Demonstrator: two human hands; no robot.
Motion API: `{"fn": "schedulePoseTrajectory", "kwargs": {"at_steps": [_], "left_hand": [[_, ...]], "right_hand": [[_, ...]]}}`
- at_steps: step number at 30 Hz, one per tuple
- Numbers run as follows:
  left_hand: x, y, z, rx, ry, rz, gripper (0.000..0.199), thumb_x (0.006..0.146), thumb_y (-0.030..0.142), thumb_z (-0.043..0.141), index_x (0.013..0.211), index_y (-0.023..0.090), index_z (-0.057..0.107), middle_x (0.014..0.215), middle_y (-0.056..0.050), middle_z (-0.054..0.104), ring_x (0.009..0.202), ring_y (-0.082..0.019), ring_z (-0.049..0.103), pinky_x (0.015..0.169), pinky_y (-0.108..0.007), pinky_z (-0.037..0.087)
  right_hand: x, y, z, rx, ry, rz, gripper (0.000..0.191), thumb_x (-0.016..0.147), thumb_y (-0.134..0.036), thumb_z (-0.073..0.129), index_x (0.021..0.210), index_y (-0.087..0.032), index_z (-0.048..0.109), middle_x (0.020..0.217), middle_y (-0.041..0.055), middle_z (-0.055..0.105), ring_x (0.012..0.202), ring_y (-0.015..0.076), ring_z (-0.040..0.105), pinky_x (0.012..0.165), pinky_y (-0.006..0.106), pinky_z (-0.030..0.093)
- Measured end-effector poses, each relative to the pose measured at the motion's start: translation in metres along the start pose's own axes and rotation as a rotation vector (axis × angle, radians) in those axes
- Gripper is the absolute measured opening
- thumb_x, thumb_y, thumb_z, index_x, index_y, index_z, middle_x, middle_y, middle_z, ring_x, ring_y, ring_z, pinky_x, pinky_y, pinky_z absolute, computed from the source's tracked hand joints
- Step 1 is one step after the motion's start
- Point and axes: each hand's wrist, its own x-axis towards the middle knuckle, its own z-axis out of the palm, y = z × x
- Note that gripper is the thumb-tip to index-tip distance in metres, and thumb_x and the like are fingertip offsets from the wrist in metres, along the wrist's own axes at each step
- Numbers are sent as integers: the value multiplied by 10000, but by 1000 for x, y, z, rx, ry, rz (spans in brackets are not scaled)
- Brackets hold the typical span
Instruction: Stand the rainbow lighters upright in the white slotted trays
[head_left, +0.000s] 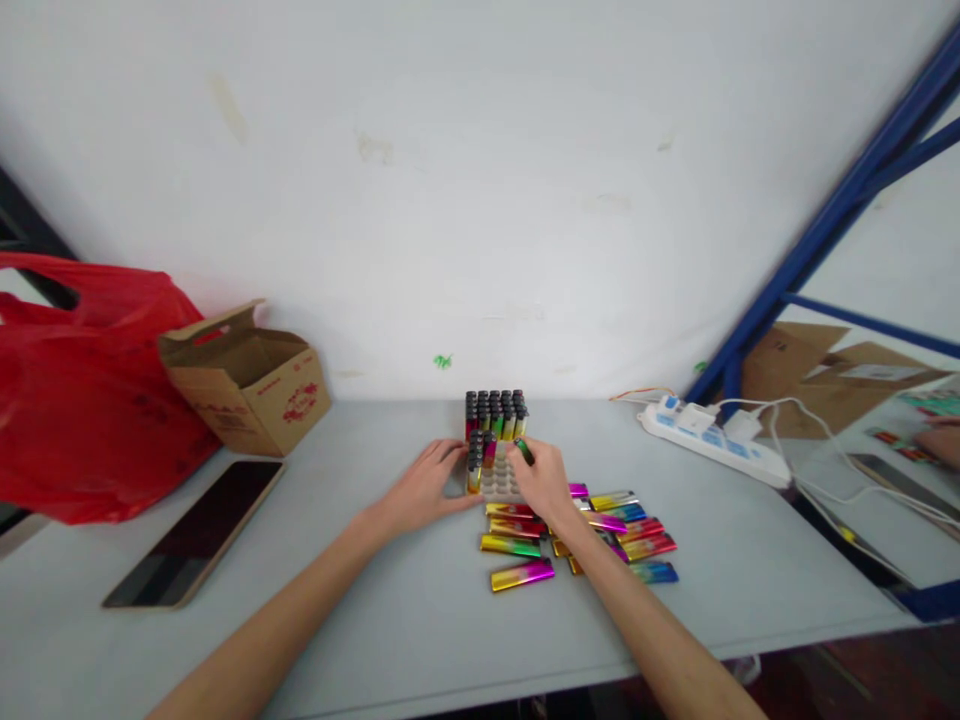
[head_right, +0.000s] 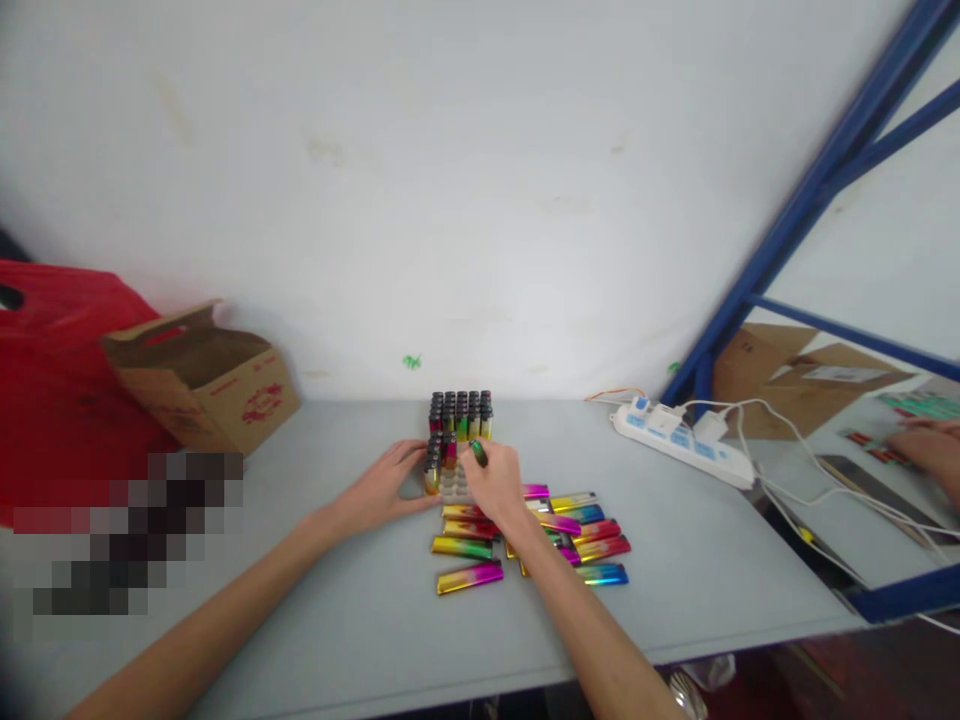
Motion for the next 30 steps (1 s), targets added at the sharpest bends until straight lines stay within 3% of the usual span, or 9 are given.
{"fn": "schedulePoseTrajectory", "kwargs": {"at_steps": [5,9,12,17,22,25,28,30], "left_hand": [[-1,-1,0,19,-10,10,623,900,579,801,1365,199,636,1399,-156,651,1311,-341,622,1162,-508,519],[0,0,1,21,-7,8,625,896,598,800,1356,205,645,1400,-153,653,1313,-343,623,1163,-509,517],[0,0,0,15,1,3,631,890,607,800,1351,201,654,1406,-158,657,1316,-352,624,1161,-521,517],[0,1,0,16,-1,6,598,892,586,805,1336,211,665,1388,-147,664,1301,-348,633,1150,-510,528],[0,1,0,17,-6,-2,603,889,572,813,1343,207,654,1395,-147,659,1309,-349,626,1159,-519,518],[0,0,1,6,6,8,620,891,584,807,1356,206,650,1377,-153,667,1307,-350,627,1153,-521,523],[-1,-1,2,8,17,13,617,887,589,809,1351,212,656,1371,-150,672,1300,-348,633,1152,-519,526],[-1,-2,2,12,16,12,607,890,575,811,1353,216,654,1377,-145,671,1304,-344,633,1153,-513,527]], "right_hand": [[-1,8,-5,-3,-23,-10,434,1032,-558,457,729,-248,478,620,-25,535,603,162,483,618,293,334],[-1,10,-13,-22,-102,-172,361,1101,-504,415,857,-251,494,778,10,618,721,193,570,713,306,429],[0,14,-16,-113,-114,-293,383,1114,-496,426,830,-249,496,874,51,637,832,219,596,795,329,461],[2,26,-15,-166,-195,-273,382,1129,-468,455,832,-240,530,776,24,643,717,204,598,718,322,446],[1,28,-10,-171,-296,-309,280,1139,-376,475,979,-205,626,917,64,738,840,218,692,798,326,505],[0,22,-5,-338,-345,-344,220,1133,-321,497,1086,-175,654,1049,116,762,974,249,724,891,364,529],[0,14,1,-607,-315,-334,238,1112,-351,552,1060,-160,683,1083,159,756,1051,300,723,937,427,525],[0,11,2,-662,-336,-339,232,1097,-367,589,1042,-166,690,1064,142,757,1058,302,722,936,427,521]]}}
